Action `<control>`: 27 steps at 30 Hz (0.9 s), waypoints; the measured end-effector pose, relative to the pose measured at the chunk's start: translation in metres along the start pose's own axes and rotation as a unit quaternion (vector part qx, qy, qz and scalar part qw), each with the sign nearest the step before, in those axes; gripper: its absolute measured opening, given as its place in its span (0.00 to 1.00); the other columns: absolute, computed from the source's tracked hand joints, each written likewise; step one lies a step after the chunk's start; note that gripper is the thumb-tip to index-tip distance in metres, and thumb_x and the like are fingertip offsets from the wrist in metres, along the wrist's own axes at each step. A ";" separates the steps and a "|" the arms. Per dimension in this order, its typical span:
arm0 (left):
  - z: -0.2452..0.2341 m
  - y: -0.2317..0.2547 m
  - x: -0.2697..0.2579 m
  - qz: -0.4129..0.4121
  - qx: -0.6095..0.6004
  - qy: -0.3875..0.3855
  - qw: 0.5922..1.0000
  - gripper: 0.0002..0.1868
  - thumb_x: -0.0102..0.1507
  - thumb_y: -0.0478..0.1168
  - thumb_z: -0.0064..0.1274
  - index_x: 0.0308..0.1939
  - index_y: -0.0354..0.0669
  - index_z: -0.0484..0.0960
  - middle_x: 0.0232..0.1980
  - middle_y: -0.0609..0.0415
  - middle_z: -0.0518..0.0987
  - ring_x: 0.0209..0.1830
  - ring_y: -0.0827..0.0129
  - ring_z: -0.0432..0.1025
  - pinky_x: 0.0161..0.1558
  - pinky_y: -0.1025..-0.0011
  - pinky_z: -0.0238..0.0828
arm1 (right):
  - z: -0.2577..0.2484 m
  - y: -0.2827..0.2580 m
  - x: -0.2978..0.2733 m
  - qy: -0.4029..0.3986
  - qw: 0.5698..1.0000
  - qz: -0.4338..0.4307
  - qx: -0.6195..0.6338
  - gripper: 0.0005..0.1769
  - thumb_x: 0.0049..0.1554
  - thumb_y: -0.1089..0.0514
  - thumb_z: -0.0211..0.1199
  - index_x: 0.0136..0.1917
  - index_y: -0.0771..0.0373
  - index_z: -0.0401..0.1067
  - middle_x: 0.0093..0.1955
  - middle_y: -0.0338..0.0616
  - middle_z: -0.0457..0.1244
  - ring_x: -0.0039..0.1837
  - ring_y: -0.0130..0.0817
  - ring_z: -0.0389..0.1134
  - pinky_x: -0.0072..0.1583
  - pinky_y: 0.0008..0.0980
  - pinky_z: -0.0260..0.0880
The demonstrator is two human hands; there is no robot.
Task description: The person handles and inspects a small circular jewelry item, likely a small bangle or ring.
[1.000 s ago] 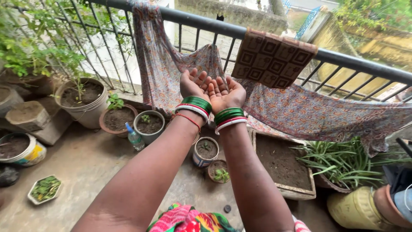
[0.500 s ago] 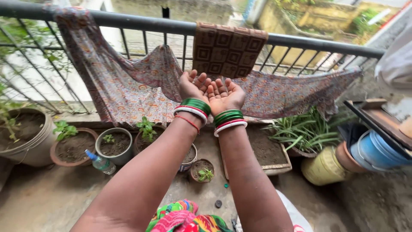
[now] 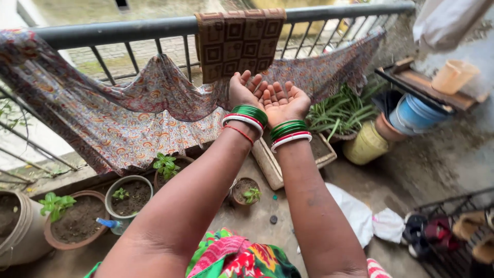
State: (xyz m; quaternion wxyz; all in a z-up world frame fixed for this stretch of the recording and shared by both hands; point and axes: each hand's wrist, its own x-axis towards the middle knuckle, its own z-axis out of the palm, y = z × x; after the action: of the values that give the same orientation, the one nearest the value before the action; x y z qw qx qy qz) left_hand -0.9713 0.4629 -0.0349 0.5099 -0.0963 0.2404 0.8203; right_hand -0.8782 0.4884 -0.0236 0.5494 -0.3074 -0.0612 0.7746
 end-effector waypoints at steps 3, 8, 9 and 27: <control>-0.008 -0.006 -0.001 -0.029 0.021 0.001 0.999 0.23 0.66 0.59 0.43 0.53 0.48 0.77 0.44 0.50 0.81 0.36 0.63 0.73 0.41 0.65 0.73 | -0.011 0.001 -0.007 0.005 1.000 -0.026 0.003 0.18 0.60 0.52 0.52 0.62 0.58 0.66 0.61 0.52 0.63 0.60 0.46 0.65 0.64 0.48 0.68; -0.013 -0.021 -0.014 -0.071 0.027 -0.024 0.997 0.25 0.67 0.58 0.41 0.57 0.45 0.76 0.47 0.47 0.81 0.41 0.60 0.75 0.47 0.62 0.74 | -0.026 -0.005 -0.029 0.034 0.996 -0.079 0.016 0.20 0.59 0.51 0.53 0.62 0.59 0.67 0.61 0.52 0.63 0.58 0.45 0.65 0.63 0.48 0.68; -0.014 -0.024 -0.016 -0.080 0.031 -0.027 0.996 0.25 0.67 0.58 0.41 0.57 0.45 0.76 0.47 0.47 0.81 0.41 0.60 0.75 0.47 0.62 0.74 | -0.030 -0.006 -0.032 0.039 0.995 -0.088 0.021 0.20 0.59 0.51 0.53 0.62 0.59 0.67 0.61 0.52 0.63 0.58 0.45 0.65 0.63 0.48 0.68; -0.014 -0.076 -0.045 -0.122 0.053 -0.043 0.990 0.26 0.66 0.59 0.41 0.57 0.45 0.76 0.45 0.48 0.81 0.40 0.59 0.75 0.46 0.61 0.75 | -0.070 -0.052 -0.055 0.041 0.992 -0.114 0.035 0.18 0.60 0.50 0.52 0.61 0.58 0.68 0.58 0.50 0.64 0.56 0.44 0.66 0.62 0.47 0.70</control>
State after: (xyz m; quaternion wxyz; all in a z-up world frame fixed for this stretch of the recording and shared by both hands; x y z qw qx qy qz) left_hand -0.8848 0.4476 -0.0512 0.6203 -0.0619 0.2481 0.7415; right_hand -0.7866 0.4422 -0.0353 0.6466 -0.3100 -0.0459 0.6955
